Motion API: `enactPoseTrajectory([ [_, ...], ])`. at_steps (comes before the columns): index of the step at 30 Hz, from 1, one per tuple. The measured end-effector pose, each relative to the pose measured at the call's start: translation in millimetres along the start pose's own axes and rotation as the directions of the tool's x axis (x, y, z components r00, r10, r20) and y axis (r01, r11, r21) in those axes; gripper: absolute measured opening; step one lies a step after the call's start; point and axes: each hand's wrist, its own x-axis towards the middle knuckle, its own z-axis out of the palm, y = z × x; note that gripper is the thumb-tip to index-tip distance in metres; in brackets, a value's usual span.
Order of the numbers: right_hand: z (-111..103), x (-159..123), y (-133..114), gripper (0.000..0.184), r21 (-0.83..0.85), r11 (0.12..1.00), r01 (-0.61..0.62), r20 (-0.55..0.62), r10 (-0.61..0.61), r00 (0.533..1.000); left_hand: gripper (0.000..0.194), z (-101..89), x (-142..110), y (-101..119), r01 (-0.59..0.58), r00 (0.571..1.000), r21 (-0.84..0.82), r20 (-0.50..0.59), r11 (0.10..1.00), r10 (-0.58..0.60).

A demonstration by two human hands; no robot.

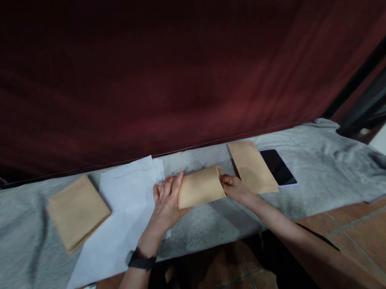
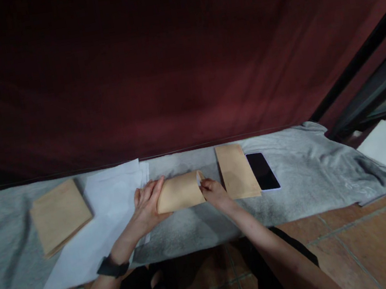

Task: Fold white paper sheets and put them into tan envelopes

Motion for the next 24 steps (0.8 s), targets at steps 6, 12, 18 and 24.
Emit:
enactPoseTrajectory([
  [6,2.2,0.5,3.9,0.017,-0.061,0.998,-0.021,-0.098,0.015,0.995,0.114,0.1,-0.1,0.0,-0.007,1.0,0.011,0.0,1.0,0.007],
  [12,1.1,-0.3,7.9,0.017,-0.125,0.99,-0.062,-0.175,0.039,0.984,0.112,0.2,0.3,-0.3,-0.01,1.0,0.02,-0.018,1.0,0.011],
  [18,0.4,-1.2,7.2,0.013,-0.176,0.983,-0.046,-0.193,0.011,0.981,0.11,-1.0,1.1,1.0,-0.018,1.0,0.027,-0.009,0.999,0.019],
  [24,-1.4,-3.2,-1.0,0.009,-0.199,0.98,-0.017,-0.206,-0.025,0.978,0.109,-1.7,1.0,1.9,-0.034,0.999,0.042,-0.017,0.999,0.035],
])
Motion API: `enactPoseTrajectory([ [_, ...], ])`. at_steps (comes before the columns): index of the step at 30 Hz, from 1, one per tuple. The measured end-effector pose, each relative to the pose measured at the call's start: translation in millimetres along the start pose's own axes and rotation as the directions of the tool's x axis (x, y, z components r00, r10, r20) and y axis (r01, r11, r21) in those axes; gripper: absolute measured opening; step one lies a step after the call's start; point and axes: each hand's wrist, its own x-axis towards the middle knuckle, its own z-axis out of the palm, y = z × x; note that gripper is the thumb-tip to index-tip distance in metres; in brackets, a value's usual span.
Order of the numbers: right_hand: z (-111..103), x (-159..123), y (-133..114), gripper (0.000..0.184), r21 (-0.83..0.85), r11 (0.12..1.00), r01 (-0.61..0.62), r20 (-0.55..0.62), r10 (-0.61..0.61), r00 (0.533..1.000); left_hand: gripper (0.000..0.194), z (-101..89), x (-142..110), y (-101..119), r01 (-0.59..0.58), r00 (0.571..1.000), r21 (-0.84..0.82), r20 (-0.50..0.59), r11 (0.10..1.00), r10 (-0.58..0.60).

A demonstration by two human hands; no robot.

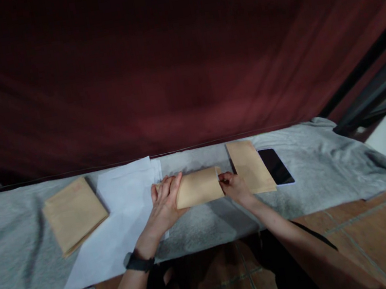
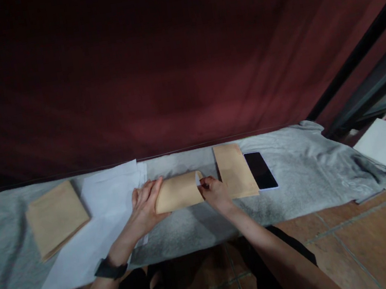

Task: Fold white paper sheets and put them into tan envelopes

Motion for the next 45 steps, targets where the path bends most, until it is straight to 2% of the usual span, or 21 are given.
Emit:
enactPoseTrajectory([
  [5,0,-2,-5,0.011,0.048,0.998,0.028,-0.034,-0.026,0.999,0.107,1.0,0,-1,-0.006,1.0,0.023,-0.02,1.0,0.006],
  [7,3,-2,-4,0.023,0.168,0.986,-0.002,-0.079,0.016,0.997,0.107,1.3,0,-2,-0.009,1.0,0.024,-0.024,1.0,0.009],
  [10,4,2,-1,0.043,0.384,0.918,-0.096,-0.091,0.142,0.986,0.107,1.7,0,-3,-0.023,0.999,0.02,-0.032,1.0,0.024],
  [12,3,4,0,0.04,0.478,0.865,-0.155,0.001,0.176,0.984,0.107,1.7,0,-4,-0.039,0.998,0.018,-0.039,0.999,0.04],
  [15,-1,5,0,0.025,0.56,0.792,-0.242,0.173,0.173,0.97,0.104,1.0,0,-4,-0.064,0.997,0.017,-0.051,0.998,0.065],
  [17,-3,3,-1,0.026,0.587,0.762,-0.275,0.207,0.186,0.96,0.102,0.2,-1,-4,-0.053,0.997,0.021,-0.061,0.998,0.055],
  [22,-3,2,-3,0.029,0.669,0.69,-0.276,0.14,0.248,0.959,0.104,0.2,1,-2,0.099,0.988,-0.063,-0.11,0.993,-0.105],
  [25,-1,3,-4,0.029,0.716,0.648,-0.259,0.1,0.272,0.957,0.103,4.0,5,4,0.208,0.947,-0.291,-0.178,0.934,-0.266],
  [27,1,2,-6,0.027,0.74,0.625,-0.248,0.086,0.278,0.957,0.104,7.3,8,12,0.27,0.886,-0.543,-0.183,0.795,-0.426],
  [28,2,1,-7,0.026,0.751,0.612,-0.246,0.084,0.281,0.956,0.104,8.7,9,18,0.299,0.847,-0.679,-0.135,0.671,-0.514],
  [29,3,0,-8,0.025,0.762,0.599,-0.246,0.083,0.286,0.955,0.103,9.9,9,24,0.324,0.808,-0.799,-0.045,0.507,-0.587],
  [30,5,-1,-10,0.025,0.77,0.588,-0.248,0.084,0.291,0.953,0.099,10.7,10,30,0.354,0.778,-0.882,0.093,0.312,-0.621],
  [31,7,-3,-11,0.024,0.775,0.58,-0.251,0.086,0.298,0.951,0.093,11.3,10,37,0.382,0.761,-0.917,0.242,0.115,-0.602],
  [33,12,-5,-14,0.025,0.776,0.575,-0.258,0.091,0.303,0.949,0.073,12.6,8,51,0.438,0.753,-0.875,0.482,-0.206,-0.448],
  [35,17,-9,-16,0.027,0.771,0.58,-0.261,0.103,0.291,0.951,0.051,15.3,7,63,0.462,0.751,-0.795,0.586,-0.394,-0.303],
  [37,22,-12,-18,0.028,0.77,0.578,-0.27,0.125,0.278,0.952,0.037,19.5,7,72,0.44,0.75,-0.748,0.61,-0.497,-0.254],
  [40,26,-16,-23,0.027,0.775,0.56,-0.294,0.157,0.281,0.947,0.033,26.1,7,80,0.386,0.744,-0.72,0.612,-0.576,-0.267],
  [42,26,-18,-26,0.027,0.775,0.547,-0.316,0.182,0.286,0.941,0.032,28.3,7,81,0.373,0.742,-0.722,0.61,-0.583,-0.279],
  [45,21,-18,-29,0.026,0.773,0.536,-0.339,0.222,0.271,0.937,0.03,27.7,6,77,0.402,0.744,-0.745,0.604,-0.532,-0.284],
])
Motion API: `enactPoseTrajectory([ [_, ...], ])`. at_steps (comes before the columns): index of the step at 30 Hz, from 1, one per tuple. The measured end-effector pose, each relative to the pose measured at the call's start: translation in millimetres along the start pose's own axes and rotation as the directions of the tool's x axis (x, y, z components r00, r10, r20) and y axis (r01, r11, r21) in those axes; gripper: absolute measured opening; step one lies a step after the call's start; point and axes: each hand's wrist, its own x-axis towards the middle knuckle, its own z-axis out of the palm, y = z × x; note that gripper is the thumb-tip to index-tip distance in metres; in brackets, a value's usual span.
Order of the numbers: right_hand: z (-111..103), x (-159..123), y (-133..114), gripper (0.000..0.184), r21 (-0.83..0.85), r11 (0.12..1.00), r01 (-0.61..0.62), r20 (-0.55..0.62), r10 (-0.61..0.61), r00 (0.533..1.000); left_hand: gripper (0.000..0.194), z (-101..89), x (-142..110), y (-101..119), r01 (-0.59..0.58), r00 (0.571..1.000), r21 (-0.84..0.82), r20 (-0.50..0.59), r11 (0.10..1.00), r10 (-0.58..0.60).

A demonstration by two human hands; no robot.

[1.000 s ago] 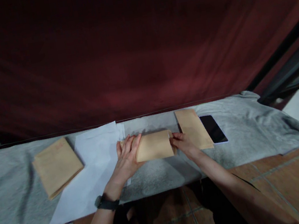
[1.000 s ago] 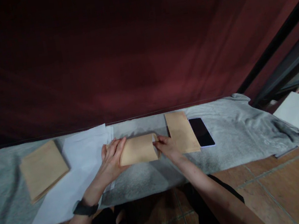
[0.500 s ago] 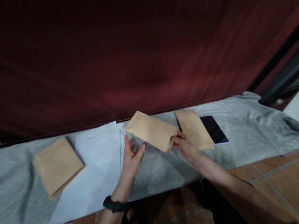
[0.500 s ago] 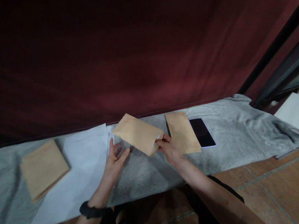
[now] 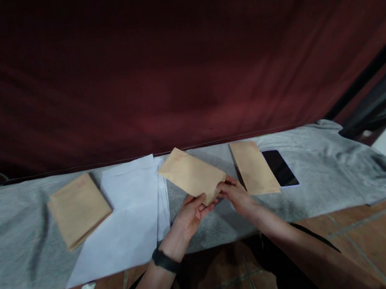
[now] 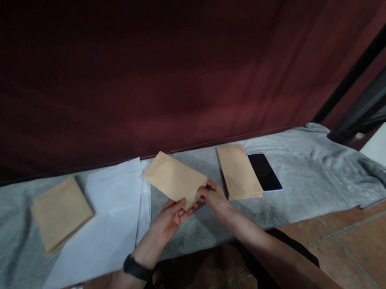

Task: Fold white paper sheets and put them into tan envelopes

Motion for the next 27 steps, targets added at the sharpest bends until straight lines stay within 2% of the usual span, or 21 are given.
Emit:
enactPoseTrajectory([
  [5,-11,2,-12,0.03,-0.003,0.998,-0.056,-0.05,0.056,0.997,0.036,-12.2,-3,10,-0.002,1.0,0.192,-0.028,0.981,0.007],
  [10,-21,2,-14,0.031,-0.164,0.986,-0.018,-0.071,0.006,0.997,0.052,-24.1,-11,23,0.013,0.997,0.383,0.07,0.924,-0.043],
  [15,-29,6,-3,0.019,-0.351,0.936,-0.023,0.067,0.05,0.997,0.055,-34.4,-20,36,0.047,0.995,0.489,0.054,0.871,-0.084],
  [17,-33,9,-1,0.015,-0.457,0.888,0.043,0.071,-0.012,0.997,0.055,-37.3,-22,36,0.079,0.989,0.509,0.067,0.857,-0.131],
  [19,-36,11,-2,0.012,-0.614,0.761,0.208,0.083,-0.2,0.976,0.053,-38.6,-23,34,0.102,0.982,0.527,0.083,0.844,-0.17],
  [21,-36,11,-4,0.017,-0.755,0.533,0.381,0.189,-0.379,0.906,0.051,-38.5,-23,31,0.109,0.976,0.543,0.102,0.833,-0.195],
  [22,-35,9,-5,0.021,-0.792,0.419,0.445,0.269,-0.414,0.869,0.05,-38.1,-22,30,0.108,0.974,0.548,0.109,0.829,-0.199],
  [24,-30,6,-4,0.032,-0.803,0.252,0.54,0.425,-0.393,0.815,0.049,-36.8,-21,28,0.105,0.975,0.556,0.108,0.824,-0.196],
  [27,-23,-1,6,0.044,-0.773,0.072,0.631,0.587,-0.296,0.753,0.05,-35.8,-19,27,0.099,0.981,0.578,0.081,0.81,-0.178],
])
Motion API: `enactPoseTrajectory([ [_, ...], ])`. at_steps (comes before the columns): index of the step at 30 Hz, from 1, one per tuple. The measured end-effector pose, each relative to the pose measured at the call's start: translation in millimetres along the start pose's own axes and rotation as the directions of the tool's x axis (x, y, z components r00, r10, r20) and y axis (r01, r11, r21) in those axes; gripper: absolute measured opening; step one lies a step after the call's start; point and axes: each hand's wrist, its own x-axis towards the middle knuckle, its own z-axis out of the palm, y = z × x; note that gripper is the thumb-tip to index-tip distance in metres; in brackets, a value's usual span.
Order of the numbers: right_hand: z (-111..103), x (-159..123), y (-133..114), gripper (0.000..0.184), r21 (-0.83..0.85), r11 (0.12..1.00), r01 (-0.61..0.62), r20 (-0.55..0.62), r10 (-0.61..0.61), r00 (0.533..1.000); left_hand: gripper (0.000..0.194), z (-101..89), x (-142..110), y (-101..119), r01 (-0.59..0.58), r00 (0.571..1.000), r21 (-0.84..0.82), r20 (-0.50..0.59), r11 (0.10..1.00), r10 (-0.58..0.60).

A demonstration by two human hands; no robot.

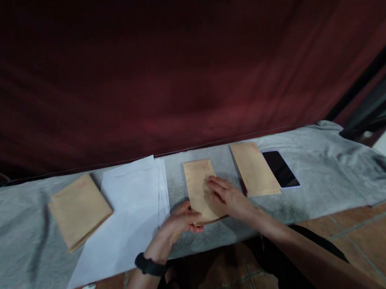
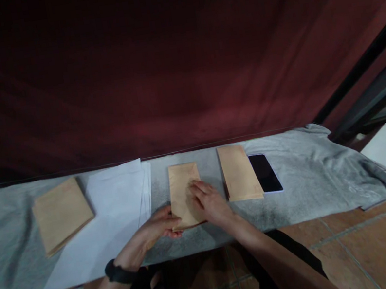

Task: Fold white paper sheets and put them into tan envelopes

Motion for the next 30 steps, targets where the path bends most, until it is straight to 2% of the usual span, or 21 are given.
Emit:
enactPoseTrajectory([
  [4,17,-8,-2,0.054,-0.18,0.983,0.026,0.073,-0.013,0.997,0.05,-3.6,2,-2,0.009,0.998,0.085,-0.062,0.996,-0.004],
  [6,22,-10,0,0.054,-0.219,0.975,0.023,0.085,-0.005,0.996,0.042,-8.8,3,-4,0.052,0.993,0.203,-0.111,0.978,-0.029],
  [8,26,-11,1,0.055,-0.234,0.972,0.024,0.086,-0.004,0.996,0.032,-14.9,3,-3,0.074,0.98,0.38,-0.199,0.922,0.003],
  [10,28,-10,1,0.056,-0.237,0.971,0.018,0.075,0.0,0.997,0.025,-18.7,2,1,0.088,0.929,0.605,-0.336,0.791,0.154],
  [12,29,-10,1,0.056,-0.24,0.971,0.014,0.073,0.004,0.997,0.017,-16.6,2,7,0.104,0.834,0.79,-0.4,0.604,0.38],
  [13,29,-10,1,0.056,-0.244,0.97,0.011,0.075,0.007,0.997,0.016,-12.9,3,10,0.09,0.792,0.848,-0.379,0.522,0.478],
  [15,30,-10,2,0.056,-0.255,0.967,0.01,0.083,0.012,0.996,0.025,-1.4,9,13,-0.039,0.743,0.908,-0.253,0.417,0.62],
  [17,31,-9,2,0.056,-0.266,0.964,0.012,0.089,0.012,0.996,0.034,11.9,20,13,-0.215,0.697,0.917,-0.098,0.337,0.711],
  [19,32,-9,2,0.056,-0.275,0.961,0.022,0.088,0.002,0.996,0.042,21.7,33,10,-0.316,0.67,0.915,0.027,0.252,0.742],
  [22,35,-9,2,0.053,-0.287,0.958,0.021,0.059,-0.004,0.998,0.051,24.8,53,4,-0.327,0.706,0.92,0.085,0.217,0.703],
  [25,38,-9,3,0.049,-0.289,0.957,0.028,0.036,-0.018,0.999,0.053,17.7,68,2,-0.301,0.738,0.934,0.101,0.193,0.667],
  [30,40,-8,4,0.049,-0.28,0.96,0.011,0.032,-0.002,0.999,0.053,5.3,93,17,-0.318,0.761,0.939,0.173,0.128,0.625],
])
